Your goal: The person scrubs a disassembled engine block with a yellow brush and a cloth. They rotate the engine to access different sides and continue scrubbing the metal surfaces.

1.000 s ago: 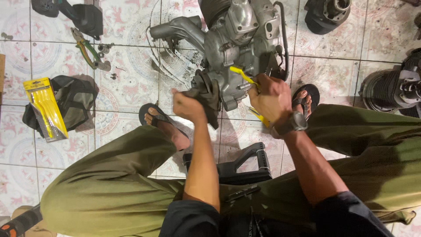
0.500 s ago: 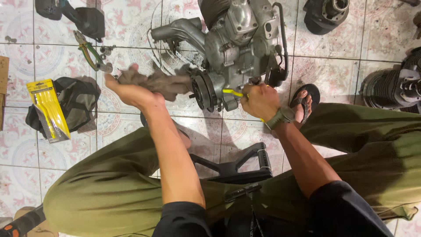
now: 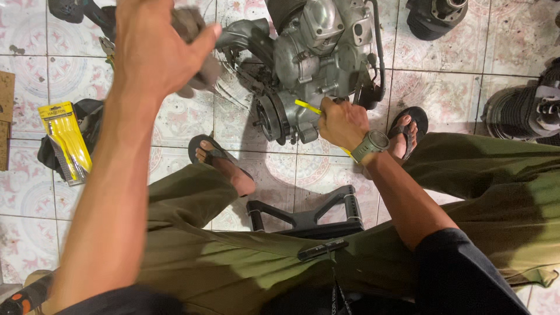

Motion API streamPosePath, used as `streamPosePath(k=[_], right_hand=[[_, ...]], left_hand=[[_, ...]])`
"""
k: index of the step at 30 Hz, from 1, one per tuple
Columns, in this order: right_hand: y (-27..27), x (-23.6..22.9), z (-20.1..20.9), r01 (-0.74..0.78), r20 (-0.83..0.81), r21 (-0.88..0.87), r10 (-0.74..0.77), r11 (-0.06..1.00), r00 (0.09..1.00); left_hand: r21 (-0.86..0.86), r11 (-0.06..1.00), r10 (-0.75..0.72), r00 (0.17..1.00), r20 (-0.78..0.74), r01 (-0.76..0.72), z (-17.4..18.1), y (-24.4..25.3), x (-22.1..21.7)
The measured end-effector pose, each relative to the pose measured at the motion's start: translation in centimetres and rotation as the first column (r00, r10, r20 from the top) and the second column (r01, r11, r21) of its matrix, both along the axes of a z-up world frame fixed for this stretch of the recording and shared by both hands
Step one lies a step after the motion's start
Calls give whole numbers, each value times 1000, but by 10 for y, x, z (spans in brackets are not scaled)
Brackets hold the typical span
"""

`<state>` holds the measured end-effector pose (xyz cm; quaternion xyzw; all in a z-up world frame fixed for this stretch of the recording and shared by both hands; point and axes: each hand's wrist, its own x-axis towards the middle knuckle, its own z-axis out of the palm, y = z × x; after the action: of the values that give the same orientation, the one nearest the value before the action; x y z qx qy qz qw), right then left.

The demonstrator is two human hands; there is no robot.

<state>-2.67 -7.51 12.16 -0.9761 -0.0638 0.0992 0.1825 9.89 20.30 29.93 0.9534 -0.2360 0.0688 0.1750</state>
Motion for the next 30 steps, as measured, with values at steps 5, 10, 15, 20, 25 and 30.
streamPosePath(k=[5, 10, 15, 20, 25, 30], right_hand=[[0, -1, -12, -83, 27, -81, 85, 993, 996], [-2, -6, -17, -129, 50, -161, 139, 978, 989], [-14, -18, -28, -95, 142, -179, 121, 979, 982], [-17, -19, -38, -53, 169, -178, 84, 983, 982], [-23, -26, -20, -30, -22, -141, 27, 990, 999], [-31, -24, -24, 12, -196, -5, -13, 1000, 980]], left_hand=[[350, 907, -309, 937, 166, 237, -23, 36, -2], [556, 816, -209, 978, 30, 157, -55, 62, -7], [771, 634, 436, 798, -415, 54, -36, 43, -5], [869, 490, 624, 670, -402, 66, -51, 47, 3], [924, 343, 703, 606, -371, 168, -47, 50, 2], [957, 235, 644, 711, -283, 169, -66, 64, 8]])
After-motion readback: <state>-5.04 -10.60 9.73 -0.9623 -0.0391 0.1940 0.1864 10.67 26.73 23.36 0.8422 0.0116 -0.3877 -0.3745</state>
